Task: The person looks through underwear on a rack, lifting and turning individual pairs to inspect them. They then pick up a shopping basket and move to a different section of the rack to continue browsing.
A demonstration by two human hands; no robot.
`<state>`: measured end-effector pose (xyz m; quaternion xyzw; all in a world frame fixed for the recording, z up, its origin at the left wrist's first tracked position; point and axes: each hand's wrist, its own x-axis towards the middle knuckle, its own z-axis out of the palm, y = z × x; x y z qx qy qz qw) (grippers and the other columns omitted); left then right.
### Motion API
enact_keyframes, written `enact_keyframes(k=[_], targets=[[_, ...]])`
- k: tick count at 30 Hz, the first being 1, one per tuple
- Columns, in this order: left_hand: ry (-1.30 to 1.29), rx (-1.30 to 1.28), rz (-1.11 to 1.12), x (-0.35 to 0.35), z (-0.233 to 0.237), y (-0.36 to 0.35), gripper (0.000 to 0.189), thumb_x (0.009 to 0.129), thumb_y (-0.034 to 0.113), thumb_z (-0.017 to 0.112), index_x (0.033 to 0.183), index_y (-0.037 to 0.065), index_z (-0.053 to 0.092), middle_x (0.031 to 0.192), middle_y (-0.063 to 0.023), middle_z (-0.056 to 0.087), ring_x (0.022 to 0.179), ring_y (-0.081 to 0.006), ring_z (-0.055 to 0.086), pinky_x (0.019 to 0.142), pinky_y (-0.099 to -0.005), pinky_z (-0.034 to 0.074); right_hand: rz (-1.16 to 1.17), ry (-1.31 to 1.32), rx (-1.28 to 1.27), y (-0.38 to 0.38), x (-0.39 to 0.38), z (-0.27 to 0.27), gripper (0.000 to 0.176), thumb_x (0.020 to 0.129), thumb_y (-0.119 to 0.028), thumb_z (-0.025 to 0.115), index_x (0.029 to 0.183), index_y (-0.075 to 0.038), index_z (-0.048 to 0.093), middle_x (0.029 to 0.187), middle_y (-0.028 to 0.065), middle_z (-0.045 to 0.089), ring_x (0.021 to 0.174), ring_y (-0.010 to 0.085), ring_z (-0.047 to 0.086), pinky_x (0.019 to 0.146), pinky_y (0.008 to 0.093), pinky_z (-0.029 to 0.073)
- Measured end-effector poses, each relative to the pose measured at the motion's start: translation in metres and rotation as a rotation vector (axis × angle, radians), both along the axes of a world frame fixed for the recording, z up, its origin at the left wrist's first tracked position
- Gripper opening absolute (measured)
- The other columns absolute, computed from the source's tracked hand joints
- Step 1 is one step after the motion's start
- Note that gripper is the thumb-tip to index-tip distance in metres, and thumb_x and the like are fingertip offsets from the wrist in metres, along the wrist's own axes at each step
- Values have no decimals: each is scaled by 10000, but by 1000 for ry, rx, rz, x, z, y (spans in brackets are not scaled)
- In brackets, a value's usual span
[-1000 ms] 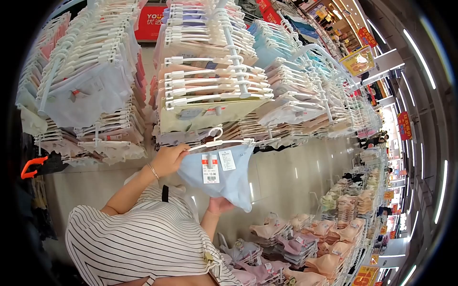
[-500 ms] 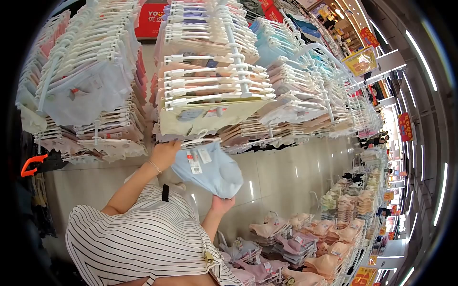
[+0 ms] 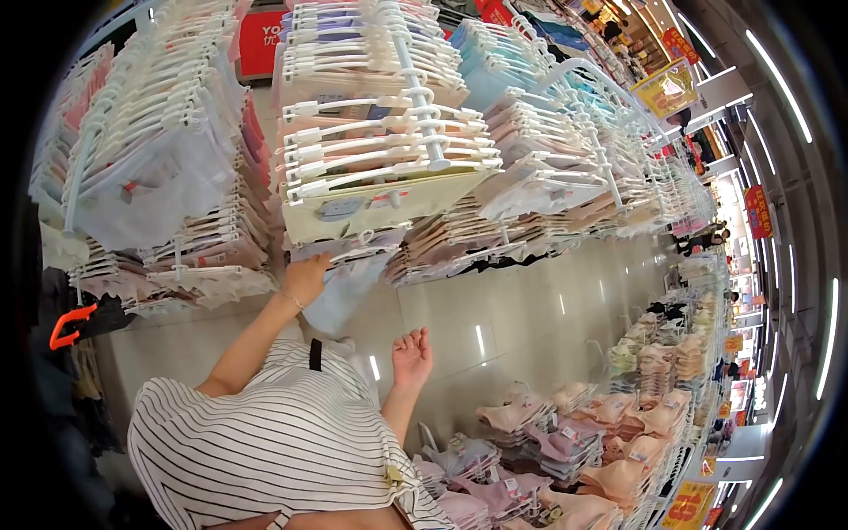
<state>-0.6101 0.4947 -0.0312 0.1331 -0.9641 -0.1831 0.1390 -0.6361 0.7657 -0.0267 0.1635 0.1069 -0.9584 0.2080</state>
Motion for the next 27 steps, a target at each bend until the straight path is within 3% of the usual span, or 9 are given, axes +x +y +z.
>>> enact_keyframes(k=[6, 9, 12, 13, 22, 27], targets=[[-38, 9, 66, 0, -8, -20, 153, 789, 159, 524, 906, 64, 501, 743, -116, 590, 614, -284, 590, 497, -386, 455, -3, -44, 31, 0, -1, -6, 162, 851, -96, 432, 971, -62, 536, 814, 45, 508, 648, 149, 411, 625, 280, 349], [-212, -134, 103, 1, -28, -22, 211, 796, 221, 538, 934, 65, 508, 760, -126, 599, 656, -302, 593, 557, -408, 459, 5, -79, 31, -1, 0, -10, 156, 847, -97, 440, 960, -66, 542, 811, 44, 513, 645, 148, 414, 622, 278, 350], [-304, -65, 177, 9, -17, -9, 281, 796, 285, 549, 977, 75, 504, 775, -129, 605, 724, -309, 595, 634, -428, 450, 4, -109, 23, -1, 1, -11, 199, 825, -76, 423, 970, -52, 557, 806, 38, 505, 661, 149, 416, 630, 276, 341], [-338, -82, 190, 10, -15, -5, 385, 797, 341, 546, 1061, 67, 485, 810, -133, 612, 773, -299, 595, 691, -425, 441, 6, -99, 23, 1, 0, -13, 192, 827, -81, 428, 966, -55, 558, 805, 36, 505, 660, 148, 416, 628, 275, 341], [-466, -56, 114, 11, 2, 10, 590, 817, 421, 498, 1213, 1, 377, 861, -194, 609, 779, -334, 595, 667, -432, 454, -84, -138, 107, 26, 3, -19, 131, 829, -105, 475, 926, -68, 554, 779, 34, 507, 635, 142, 407, 610, 265, 340], [-443, -97, 121, 22, -6, 7, 661, 808, 459, 493, 1282, 32, 320, 912, -219, 585, 760, -340, 598, 650, -438, 463, -67, -150, 143, 28, -3, -20, 115, 826, -110, 485, 912, -74, 552, 764, 32, 510, 630, 138, 407, 601, 264, 340]])
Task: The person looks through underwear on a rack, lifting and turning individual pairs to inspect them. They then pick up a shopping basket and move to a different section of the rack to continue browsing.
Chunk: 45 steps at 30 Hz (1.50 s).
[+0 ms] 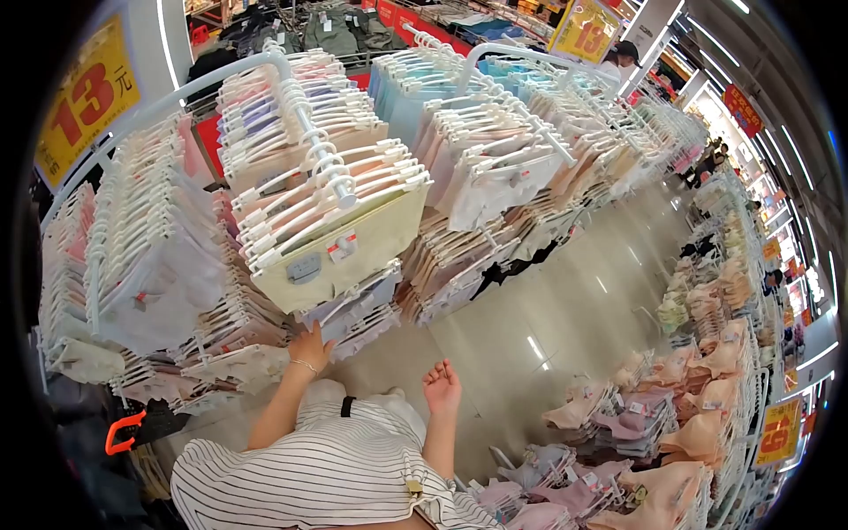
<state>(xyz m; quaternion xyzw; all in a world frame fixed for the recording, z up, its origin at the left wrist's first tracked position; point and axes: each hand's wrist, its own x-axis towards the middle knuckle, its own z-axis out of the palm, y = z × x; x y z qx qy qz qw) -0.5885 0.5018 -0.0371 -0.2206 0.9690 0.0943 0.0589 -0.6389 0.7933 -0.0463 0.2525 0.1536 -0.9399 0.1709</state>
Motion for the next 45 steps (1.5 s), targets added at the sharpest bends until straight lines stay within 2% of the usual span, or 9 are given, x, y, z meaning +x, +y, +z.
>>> enact_keyframes(k=[6, 12, 21, 26, 32, 35, 41, 44, 45], targets=[[-50, 35, 72, 19, 9, -1, 685, 795, 486, 494, 1303, 68, 307, 935, -216, 578, 766, -335, 606, 652, -434, 469, 153, 74, 40, -17, -9, -16, 120, 827, -132, 499, 921, -75, 547, 778, 39, 533, 652, 143, 431, 615, 272, 361], [-150, 122, 143, 33, 6, -2, 660, 795, 505, 473, 1281, 84, 324, 957, -198, 588, 822, -326, 608, 685, -454, 460, 394, 180, 524, -37, -7, -22, 174, 846, -168, 497, 981, -61, 523, 801, 55, 572, 673, 147, 521, 626, 276, 442], [-342, 156, 143, 41, -4, 8, 603, 831, 518, 386, 1234, 70, 388, 1032, -189, 584, 885, -332, 591, 766, -459, 428, 577, 153, 809, -32, -22, -24, 198, 862, -154, 430, 1027, -75, 507, 847, 63, 593, 664, 120, 565, 634, 254, 460], [-311, 120, 134, 40, -26, 18, 567, 836, 521, 372, 1183, 76, 431, 1040, -187, 584, 922, -333, 582, 775, -497, 413, 612, 169, 868, -21, -37, -30, 196, 865, -155, 430, 1032, -79, 502, 857, 60, 593, 664, 116, 560, 617, 246, 460], [-373, 186, 172, 28, -1, 36, 567, 834, 524, 371, 1170, 73, 445, 1022, -185, 591, 946, -337, 575, 780, -507, 407, 661, 204, 880, -13, -51, -43, 189, 866, -153, 434, 1025, -73, 499, 848, 56, 588, 661, 115, 554, 609, 241, 458], [-325, 158, 168, 30, 1, 42, 573, 827, 526, 383, 1148, 59, 467, 993, -198, 597, 925, -333, 582, 770, -481, 425, 693, 218, 865, -15, -54, -43, 181, 862, -147, 443, 1016, -71, 498, 839, 51, 585, 659, 116, 553, 608, 241, 458], [-406, 245, 200, 35, 8, 39, 581, 834, 498, 417, 1186, 37, 448, 1099, -180, 557, 975, -311, 566, 785, -450, 437, 740, 260, 868, -28, -58, -44, 179, 832, -115, 493, 1002, -58, 493, 824, 47, 580, 657, 121, 559, 602, 242, 457], [-227, 150, 181, 49, -3, 34, 589, 799, 517, 426, 1161, 57, 486, 1003, -200, 593, 920, -331, 579, 776, -434, 449, 775, 273, 887, -38, -57, -49, 187, 809, -106, 533, 982, -51, 489, 813, 48, 582, 643, 124, 562, 592, 244, 458], [-271, 188, 203, 49, -1, 31, 593, 810, 516, 419, 1178, 53, 467, 1054, -183, 573, 967, -323, 559, 798, -436, 436, 790, 276, 896, -42, -57, -48, 191, 801, -104, 546, 974, -49, 487, 809, 49, 584, 638, 125, 563, 589, 245, 459]])
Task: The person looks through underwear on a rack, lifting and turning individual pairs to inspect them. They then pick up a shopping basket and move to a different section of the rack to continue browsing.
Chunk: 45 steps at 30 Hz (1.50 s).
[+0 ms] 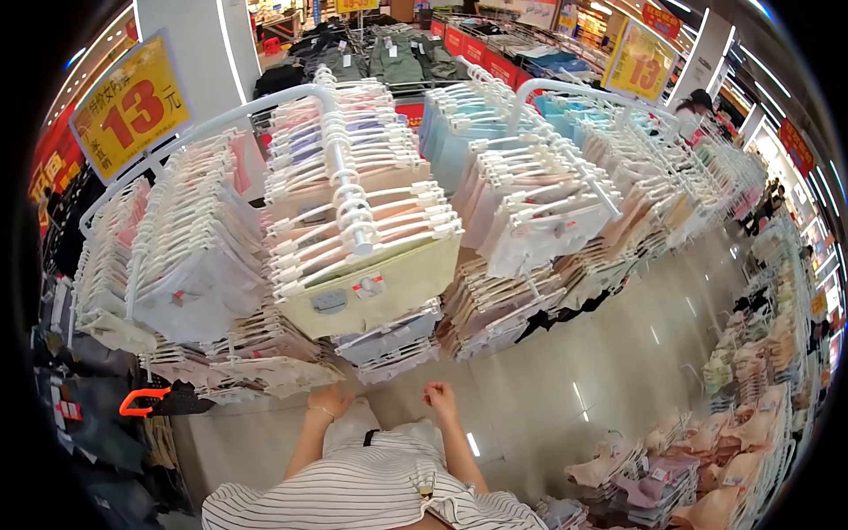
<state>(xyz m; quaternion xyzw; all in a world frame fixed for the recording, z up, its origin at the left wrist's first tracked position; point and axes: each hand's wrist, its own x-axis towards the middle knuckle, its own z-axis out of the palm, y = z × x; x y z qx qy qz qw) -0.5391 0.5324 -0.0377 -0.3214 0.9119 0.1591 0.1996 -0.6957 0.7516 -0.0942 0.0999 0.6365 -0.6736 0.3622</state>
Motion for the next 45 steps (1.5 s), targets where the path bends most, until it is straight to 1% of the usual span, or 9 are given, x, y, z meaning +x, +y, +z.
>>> enact_keyframes(k=[11, 17, 21, 31, 36, 40, 42, 44, 45], targets=[[-86, 178, 274, 63, 34, -65, 571, 810, 492, 419, 1157, 44, 484, 1128, -198, 540, 1025, -351, 531, 855, -441, 415, 272, 92, 59, -92, 25, -14, 175, 760, -88, 594, 893, -39, 491, 772, 60, 577, 629, 137, 565, 539, 242, 453], [83, 95, 589, 157, -47, -104, 545, 800, 491, 464, 1090, 34, 524, 1075, -208, 563, 1011, -374, 528, 867, -489, 392, 591, 193, 95, -166, 43, -32, 170, 741, -87, 619, 844, -22, 501, 699, 61, 563, 578, 134, 549, 484, 243, 434], [22, 62, 668, 205, -25, -112, 496, 794, 465, 471, 1037, 43, 563, 1033, -188, 580, 977, -329, 558, 834, -458, 419, 748, 295, 1, -219, 69, -46, 171, 735, -88, 621, 829, -14, 499, 668, 50, 548, 536, 123, 516, 467, 241, 415], [-11, 118, 1040, 276, -21, -55, 433, 828, 439, 436, 1069, 100, 556, 1050, -157, 592, 976, -307, 569, 822, -450, 412, 1392, 703, -59, -237, 129, -89, 151, 746, -117, 602, 824, -29, 507, 677, 45, 562, 627, 122, 542, 562, 247, 442], [101, 451, 1099, 306, -15, -3, 495, 828, 454, 449, 1088, 41, 528, 1113, -202, 547, 1031, -340, 529, 867, -454, 397, 1905, 889, 196, -243, 154, -92, 199, 745, -196, 603, 804, -11, 559, 739, 123, 604, 690, 201, 588, 612, 314, 464], [39, 411, 1400, 360, -31, 20, 516, 823, 471, 458, 1089, 34, 528, 1102, -195, 555, 1031, -346, 526, 879, -437, 397, 2151, 990, 237, -285, 210, -86, 275, 763, -275, 560, 808, -7, 603, 800, 169, 615, 736, 284, 600, 652, 373, 475], [-83, 326, 1510, 391, -39, 21, 507, 811, 481, 475, 1072, 51, 537, 1092, -178, 568, 1033, -326, 533, 889, -447, 391, 2160, 1270, 140, -311, 251, -64, 325, 776, -317, 515, 803, -12, 624, 805, 178, 612, 788, 327, 592, 704, 420, 473], [-84, 302, 1473, 426, -58, 22, 516, 829, 473, 450, 1109, 46, 519, 1102, -194, 555, 1020, -340, 534, 874, -453, 396, 2399, 1390, 59, -347, 287, -94, 348, 782, -326, 487, 803, -11, 635, 885, 217, 588, 846, 377, 564, 766, 466, 451], [-85, 286, 1454, 445, -62, 21, 521, 838, 470, 437, 1128, 43, 510, 1107, -202, 549, 1013, -347, 534, 867, -456, 399, 2310, 1409, 78, -355, 310, -89, 346, 782, -318, 487, 790, -3, 631, 912, 231, 574, 851, 385, 558, 769, 466, 450]])
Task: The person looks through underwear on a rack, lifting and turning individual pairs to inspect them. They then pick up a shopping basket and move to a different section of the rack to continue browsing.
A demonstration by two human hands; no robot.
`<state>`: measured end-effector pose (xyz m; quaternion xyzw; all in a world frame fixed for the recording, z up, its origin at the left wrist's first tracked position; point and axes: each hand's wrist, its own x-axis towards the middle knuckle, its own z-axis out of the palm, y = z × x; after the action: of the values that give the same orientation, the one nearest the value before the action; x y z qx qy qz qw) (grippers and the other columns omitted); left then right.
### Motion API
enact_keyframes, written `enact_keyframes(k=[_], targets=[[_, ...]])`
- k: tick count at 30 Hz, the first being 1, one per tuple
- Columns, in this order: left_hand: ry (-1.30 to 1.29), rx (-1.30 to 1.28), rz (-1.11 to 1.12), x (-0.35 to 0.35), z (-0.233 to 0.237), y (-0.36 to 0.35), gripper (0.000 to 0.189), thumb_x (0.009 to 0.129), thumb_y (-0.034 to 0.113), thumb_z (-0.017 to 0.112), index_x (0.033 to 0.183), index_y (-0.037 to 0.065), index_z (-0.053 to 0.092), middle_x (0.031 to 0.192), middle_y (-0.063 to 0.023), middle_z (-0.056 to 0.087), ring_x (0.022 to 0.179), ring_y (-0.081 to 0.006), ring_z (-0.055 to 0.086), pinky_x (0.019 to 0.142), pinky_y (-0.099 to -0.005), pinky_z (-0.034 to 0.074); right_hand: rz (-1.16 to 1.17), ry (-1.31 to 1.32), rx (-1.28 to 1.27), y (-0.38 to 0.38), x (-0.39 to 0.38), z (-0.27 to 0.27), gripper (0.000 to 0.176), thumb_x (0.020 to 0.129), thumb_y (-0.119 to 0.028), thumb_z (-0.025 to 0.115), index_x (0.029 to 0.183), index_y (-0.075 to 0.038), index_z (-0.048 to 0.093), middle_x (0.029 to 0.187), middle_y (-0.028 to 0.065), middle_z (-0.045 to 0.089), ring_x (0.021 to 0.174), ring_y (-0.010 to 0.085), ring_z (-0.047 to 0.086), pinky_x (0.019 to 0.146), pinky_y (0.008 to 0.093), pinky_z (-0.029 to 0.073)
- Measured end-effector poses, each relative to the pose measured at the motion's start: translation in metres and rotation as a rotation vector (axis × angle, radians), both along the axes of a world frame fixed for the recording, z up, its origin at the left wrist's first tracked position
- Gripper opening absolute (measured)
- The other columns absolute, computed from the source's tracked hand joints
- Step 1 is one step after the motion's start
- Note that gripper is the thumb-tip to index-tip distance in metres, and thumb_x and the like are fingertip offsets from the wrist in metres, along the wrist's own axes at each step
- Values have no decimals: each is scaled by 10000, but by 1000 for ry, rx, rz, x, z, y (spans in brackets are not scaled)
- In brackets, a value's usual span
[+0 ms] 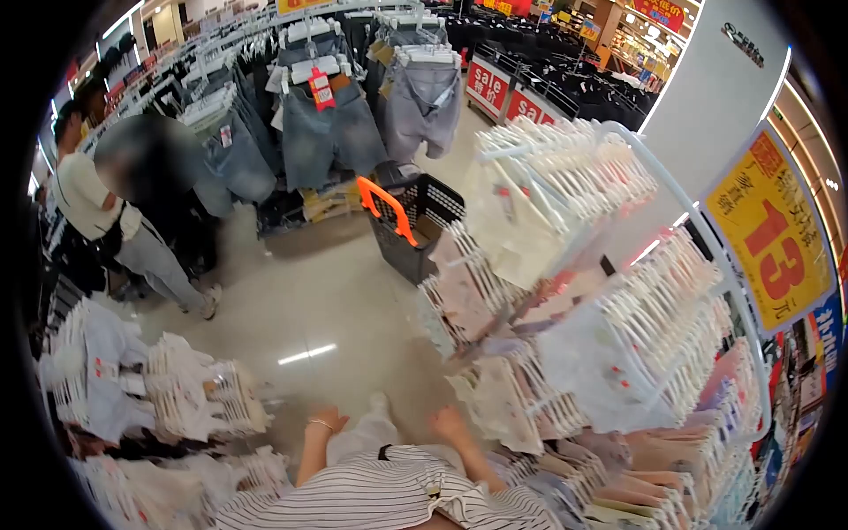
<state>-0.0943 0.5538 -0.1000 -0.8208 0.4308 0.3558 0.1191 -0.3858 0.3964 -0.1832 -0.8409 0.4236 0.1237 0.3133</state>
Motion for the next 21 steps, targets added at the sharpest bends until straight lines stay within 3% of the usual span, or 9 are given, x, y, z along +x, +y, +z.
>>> enact_keyframes(k=[2, 5, 11, 17, 21], targets=[[-12, -17, 71, 33, -2, -7, 500, 829, 477, 455, 1094, 58, 517, 1067, -170, 574, 995, -329, 547, 855, -456, 405, -143, -26, -83, -22, 59, 55, 344, 781, -302, 487, 766, 13, 623, 966, 259, 546, 861, 400, 547, 777, 466, 447], [-30, -79, 81, 81, 15, -35, 491, 827, 485, 455, 1088, 74, 514, 1040, -155, 587, 978, -318, 555, 833, -454, 416, -92, -29, -79, -50, 133, 88, 340, 782, -281, 498, 772, 43, 599, 995, 294, 506, 856, 413, 540, 762, 463, 453], [-41, -142, -73, 160, 38, -94, 503, 829, 483, 447, 1114, 71, 488, 1036, -163, 586, 963, -309, 562, 788, -443, 441, -98, -236, -71, -68, 240, 78, 372, 766, -249, 558, 988, 46, 513, 960, 290, 494, 868, 412, 529, 778, 464, 443], [24, -197, -195, 212, 28, -164, 526, 830, 481, 440, 1164, 76, 457, 1034, -168, 584, 937, -327, 568, 792, -448, 433, 24, -253, 52, -98, 305, 76, 517, 747, -250, 583, 1155, 20, 415, 1055, 252, 460, 990, 401, 460, 810, 469, 413], [91, -194, -279, 245, 29, -228, 529, 823, 472, 458, 1168, 71, 453, 1025, -164, 586, 933, -323, 569, 778, -449, 435, -184, -313, -223, -162, 353, 45, 548, 728, -211, 599, 1185, 15, 395, 1121, 251, 421, 1057, 406, 398, 878, 467, 359]])
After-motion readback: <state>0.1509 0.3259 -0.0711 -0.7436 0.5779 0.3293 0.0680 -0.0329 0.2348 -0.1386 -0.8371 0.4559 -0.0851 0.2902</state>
